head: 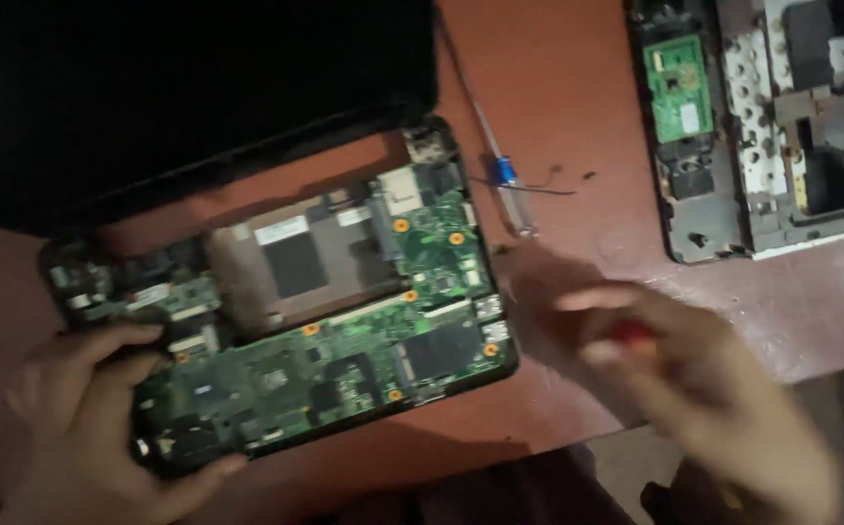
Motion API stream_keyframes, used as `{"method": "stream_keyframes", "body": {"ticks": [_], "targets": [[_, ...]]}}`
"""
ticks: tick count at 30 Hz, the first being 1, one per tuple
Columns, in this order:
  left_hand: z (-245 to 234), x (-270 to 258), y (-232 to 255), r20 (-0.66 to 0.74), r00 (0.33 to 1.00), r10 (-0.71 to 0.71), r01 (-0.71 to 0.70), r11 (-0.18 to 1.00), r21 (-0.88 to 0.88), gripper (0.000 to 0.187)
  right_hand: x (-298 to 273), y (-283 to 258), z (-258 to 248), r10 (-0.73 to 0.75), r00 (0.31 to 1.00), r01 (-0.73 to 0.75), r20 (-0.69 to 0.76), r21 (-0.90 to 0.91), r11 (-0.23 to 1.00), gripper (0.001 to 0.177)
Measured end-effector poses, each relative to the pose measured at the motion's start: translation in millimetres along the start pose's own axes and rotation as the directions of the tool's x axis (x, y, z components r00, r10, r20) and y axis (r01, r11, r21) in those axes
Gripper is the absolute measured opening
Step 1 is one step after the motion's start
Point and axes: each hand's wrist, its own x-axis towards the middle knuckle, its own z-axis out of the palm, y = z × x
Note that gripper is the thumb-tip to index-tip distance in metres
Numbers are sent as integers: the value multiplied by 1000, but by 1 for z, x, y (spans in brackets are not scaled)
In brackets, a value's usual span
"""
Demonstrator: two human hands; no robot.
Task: The person uses a screwdriver to remove screws from the laptop's motherboard and then detaches the motherboard from the laptop chassis. The person handles the motherboard and the laptop body while working on a table.
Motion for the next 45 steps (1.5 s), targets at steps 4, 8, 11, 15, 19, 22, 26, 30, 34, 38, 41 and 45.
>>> {"method": "stream_keyframes", "body": {"ticks": [4,8,11,15,19,22,26,30,34,38,41,45], "targets": [[3,-3,1,8,999,-31,31,998,54,100,16,20,18,-312,933,339,181,-141,930,45],[1,0,5,-22,999,-32,32,999,7,96,17,18,22,-289,946,320,150,-272,907,60],[4,0,-6,56,991,-117,117,993,6,99,18,20,23,-304,938,341,169,-268,901,62],[1,0,-1,115,973,-202,198,979,47,95,21,18,26,-350,922,382,165,-248,890,54],[3,1,2,68,986,-153,152,988,32,93,24,11,30,-349,924,382,155,-379,843,45],[1,3,-2,81,990,-118,115,992,46,96,27,9,36,-410,905,418,110,-396,817,38],[-2,10,2,93,991,-94,90,995,51,94,30,11,41,-370,926,368,73,-390,844,31],[5,-3,-2,41,995,-88,86,996,33,94,31,6,38,-302,949,311,90,-423,851,30],[3,2,1,-8,1000,17,-16,1000,20,103,31,1,37,-273,957,290,101,-408,866,27],[-3,5,5,21,1000,-17,17,1000,-19,100,25,1,31,-376,920,385,113,-447,807,36],[-7,3,6,-19,997,-73,72,997,-11,106,15,7,28,-91,996,66,-12,-589,805,41],[-9,-1,20,-49,995,-90,92,995,48,103,12,21,34,-196,980,149,-24,-563,813,50]]}}
